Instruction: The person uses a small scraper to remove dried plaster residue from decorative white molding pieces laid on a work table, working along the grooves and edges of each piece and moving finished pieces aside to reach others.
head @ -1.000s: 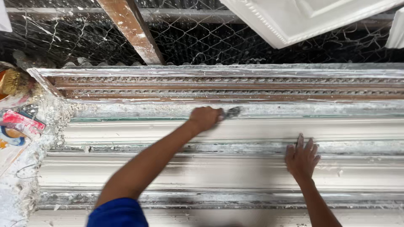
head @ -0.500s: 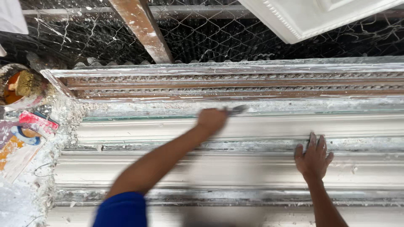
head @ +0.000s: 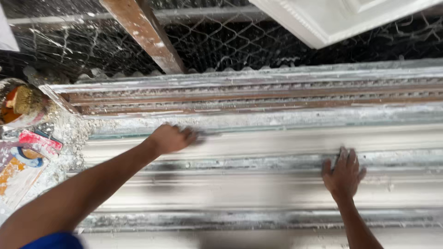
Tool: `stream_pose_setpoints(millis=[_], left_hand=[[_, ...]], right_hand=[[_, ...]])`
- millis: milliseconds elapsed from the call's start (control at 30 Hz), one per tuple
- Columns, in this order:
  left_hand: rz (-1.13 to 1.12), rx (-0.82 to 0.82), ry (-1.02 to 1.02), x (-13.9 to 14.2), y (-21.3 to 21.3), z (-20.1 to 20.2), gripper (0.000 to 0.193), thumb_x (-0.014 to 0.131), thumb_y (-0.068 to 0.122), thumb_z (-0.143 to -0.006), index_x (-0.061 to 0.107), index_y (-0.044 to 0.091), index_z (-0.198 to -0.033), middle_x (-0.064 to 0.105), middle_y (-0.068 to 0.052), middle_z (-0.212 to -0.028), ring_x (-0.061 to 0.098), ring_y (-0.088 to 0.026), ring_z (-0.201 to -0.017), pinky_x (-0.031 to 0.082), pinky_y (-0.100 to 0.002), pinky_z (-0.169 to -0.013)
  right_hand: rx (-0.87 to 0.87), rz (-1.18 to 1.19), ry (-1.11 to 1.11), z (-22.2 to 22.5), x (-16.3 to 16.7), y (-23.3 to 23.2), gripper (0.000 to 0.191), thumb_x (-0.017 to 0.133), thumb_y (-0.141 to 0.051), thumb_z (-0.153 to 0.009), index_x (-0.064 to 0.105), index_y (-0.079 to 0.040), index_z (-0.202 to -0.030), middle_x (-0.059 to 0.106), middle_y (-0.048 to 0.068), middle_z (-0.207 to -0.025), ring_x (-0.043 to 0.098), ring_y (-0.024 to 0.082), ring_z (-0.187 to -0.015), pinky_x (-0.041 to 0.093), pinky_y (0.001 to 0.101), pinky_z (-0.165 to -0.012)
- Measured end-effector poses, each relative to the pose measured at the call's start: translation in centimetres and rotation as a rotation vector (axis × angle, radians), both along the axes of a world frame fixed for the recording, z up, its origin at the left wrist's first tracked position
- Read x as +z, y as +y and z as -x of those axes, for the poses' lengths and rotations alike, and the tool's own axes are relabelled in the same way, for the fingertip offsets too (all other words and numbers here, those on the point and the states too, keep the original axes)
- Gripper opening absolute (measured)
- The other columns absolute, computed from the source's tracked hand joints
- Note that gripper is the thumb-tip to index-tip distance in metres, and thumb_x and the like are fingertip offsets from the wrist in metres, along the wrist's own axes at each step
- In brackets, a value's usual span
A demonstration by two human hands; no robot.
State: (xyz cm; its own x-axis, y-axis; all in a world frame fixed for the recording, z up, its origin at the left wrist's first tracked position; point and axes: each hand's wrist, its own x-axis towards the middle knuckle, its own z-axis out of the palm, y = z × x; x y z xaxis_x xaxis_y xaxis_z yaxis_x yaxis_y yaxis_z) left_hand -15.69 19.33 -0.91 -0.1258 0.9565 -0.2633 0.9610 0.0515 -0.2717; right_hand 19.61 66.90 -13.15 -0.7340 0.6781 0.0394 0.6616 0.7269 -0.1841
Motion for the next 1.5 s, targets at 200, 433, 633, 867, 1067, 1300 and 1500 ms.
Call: stream_pose_setpoints(millis=[200, 433, 633, 867, 1067, 1300, 1500], left_hand=[[0.247, 0.137, -0.072, -2.0, 6.2, 0.8, 0.026, 0.054, 0.013, -0.104, 0.059, 0.011, -0.129, 0.074, -0.007, -0.108, 0.075, -0.026, -0.084, 0.062, -0.04, -0.064], [0.101, 0.245, -0.043, -0.9, -5.5, -1.6, 0.074, 0.056, 0.006, -0.091, 0.03, 0.018, -0.159, 0.058, -0.01, -0.143, 0.077, -0.023, -0.076, 0.065, -0.035, -0.058], [-0.219, 0.029, -0.118, -5.9, 8.9, -3.4, 0.042, 0.059, 0.013, -0.096, 0.055, 0.016, -0.138, 0.073, -0.005, -0.105, 0.073, -0.021, -0.067, 0.057, -0.036, -0.047], [0.024, 0.047, 0.033, -2.7, 2.0, -2.0, 0.068, 0.054, 0.017, -0.092, 0.032, 0.029, -0.155, 0.069, -0.012, -0.123, 0.074, -0.02, -0.063, 0.06, -0.034, -0.041], [-0.276, 0.059, -0.342, -4.8, 21.1, -7.2, 0.013, 0.058, 0.014, -0.094, 0.071, 0.014, -0.094, 0.075, -0.002, -0.096, 0.074, -0.024, -0.078, 0.059, -0.042, -0.055], [-0.121, 0.19, -0.44, -5.9, 35.3, -8.5, 0.017, 0.062, 0.022, -0.093, 0.077, 0.017, -0.088, 0.077, -0.01, -0.09, 0.077, -0.03, -0.081, 0.062, -0.047, -0.063], [0.024, 0.677, -0.578, -3.9, 12.2, -0.3, 0.04, 0.057, 0.051, -0.094, 0.066, 0.029, -0.126, 0.076, -0.01, -0.091, 0.073, -0.03, -0.087, 0.058, -0.05, -0.076]], right_hand=[[0.036, 0.028, 0.005, -0.4, 0.6, 0.2, 0.071, 0.05, -0.039, -0.095, 0.041, -0.013, -0.16, 0.031, 0.02, -0.167, 0.034, 0.042, -0.148, 0.015, 0.0712, -0.118], [0.01, 0.005, -0.018, 0.2, 0.2, 0.2, 0.07, 0.051, -0.041, -0.096, 0.04, -0.015, -0.16, 0.032, 0.02, -0.166, 0.035, 0.041, -0.149, 0.016, 0.0691, -0.12], [0.017, 0.002, -0.014, 0.0, 0.4, 0.0, 0.07, 0.051, -0.042, -0.097, 0.039, -0.013, -0.16, 0.031, 0.02, -0.167, 0.034, 0.041, -0.149, 0.016, 0.0692, -0.12], [0.035, -0.003, 0.017, 0.2, 0.8, -0.1, 0.068, 0.05, -0.041, -0.098, 0.042, -0.013, -0.159, 0.034, 0.022, -0.166, 0.032, 0.041, -0.152, 0.015, 0.0698, -0.12], [0.0, 0.044, -0.025, 0.4, 0.6, -0.1, 0.065, 0.049, -0.041, -0.099, 0.044, -0.013, -0.157, 0.032, 0.021, -0.166, 0.029, 0.041, -0.152, 0.014, 0.0696, -0.119], [0.037, 0.004, 0.07, -0.4, 1.6, 0.4, 0.062, 0.044, -0.041, -0.1, 0.043, -0.018, -0.158, 0.034, 0.016, -0.167, 0.03, 0.037, -0.154, 0.016, 0.0664, -0.123], [-0.027, 0.037, 0.007, -0.2, -0.1, 0.2, 0.065, 0.046, -0.046, -0.099, 0.044, -0.017, -0.157, 0.033, 0.019, -0.165, 0.029, 0.039, -0.152, 0.013, 0.0667, -0.122]])
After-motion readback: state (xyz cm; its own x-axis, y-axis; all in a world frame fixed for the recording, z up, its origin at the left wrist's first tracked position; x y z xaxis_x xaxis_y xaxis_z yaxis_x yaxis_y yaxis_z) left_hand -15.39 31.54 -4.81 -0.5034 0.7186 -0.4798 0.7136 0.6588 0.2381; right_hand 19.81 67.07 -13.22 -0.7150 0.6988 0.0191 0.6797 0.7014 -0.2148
